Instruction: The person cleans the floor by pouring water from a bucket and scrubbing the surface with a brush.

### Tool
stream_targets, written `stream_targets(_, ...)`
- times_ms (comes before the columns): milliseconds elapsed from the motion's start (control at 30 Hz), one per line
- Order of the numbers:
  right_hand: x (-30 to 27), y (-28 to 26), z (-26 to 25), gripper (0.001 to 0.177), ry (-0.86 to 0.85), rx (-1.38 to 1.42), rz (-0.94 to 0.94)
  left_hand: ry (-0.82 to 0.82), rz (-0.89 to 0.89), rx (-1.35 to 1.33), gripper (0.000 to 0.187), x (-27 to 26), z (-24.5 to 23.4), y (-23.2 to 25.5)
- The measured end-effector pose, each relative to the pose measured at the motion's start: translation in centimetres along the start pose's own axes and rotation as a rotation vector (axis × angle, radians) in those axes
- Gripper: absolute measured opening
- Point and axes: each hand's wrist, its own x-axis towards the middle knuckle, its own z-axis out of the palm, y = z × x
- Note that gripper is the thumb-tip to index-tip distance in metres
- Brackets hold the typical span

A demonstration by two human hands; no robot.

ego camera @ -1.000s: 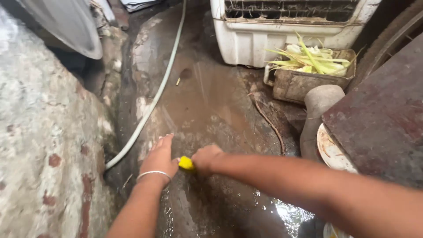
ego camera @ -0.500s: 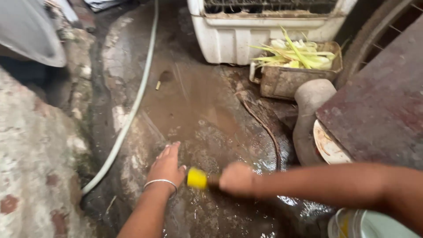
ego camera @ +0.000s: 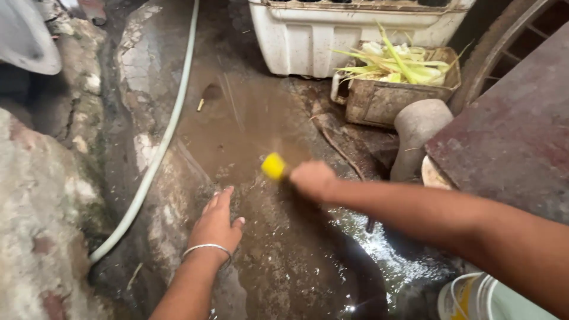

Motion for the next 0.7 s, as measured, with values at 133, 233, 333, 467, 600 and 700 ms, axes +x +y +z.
stream_targets(133, -1.7, -4.0, -1.4, 0.019, 0.045, 0.078, 0.200, 0.003, 0.010, -0.003, 0.074, -1.1, -0.7, -0.3)
stream_targets(233, -5.8, -8.0, -0.9, 0.048, 0.255, -0.083, -0.134, -0.004, -0.049, -0.041, 0.079, -0.9, -1.1, -0.8)
stream_targets(333, -1.7, -5.9, 0.1, 0.030, -0.036, -0.100, -0.235, -0.031, -0.105, -0.079, 0.074, -1.3, -0.8, -0.8)
stream_targets(467, 4.8, -3.7, 3.0, 0.018, 0.221, 0.057, 0.021, -0.001, -0.019, -0.073, 0.076, -1.6, -0.5, -0.8)
stream_targets(600, -7.4, -4.5, -2.2, 0.048, -0.162, -0.065, -0.098, 0.090, 0.002, -0.237, 0.073, 0.2, 1.0, -1.9)
stream_targets(700, -7.8, -3.0, -4.0, 0.057, -0.320, -0.130, -0.111, 0.089, -0.052, -0.329, 0.070, 0.9, 1.5, -1.7)
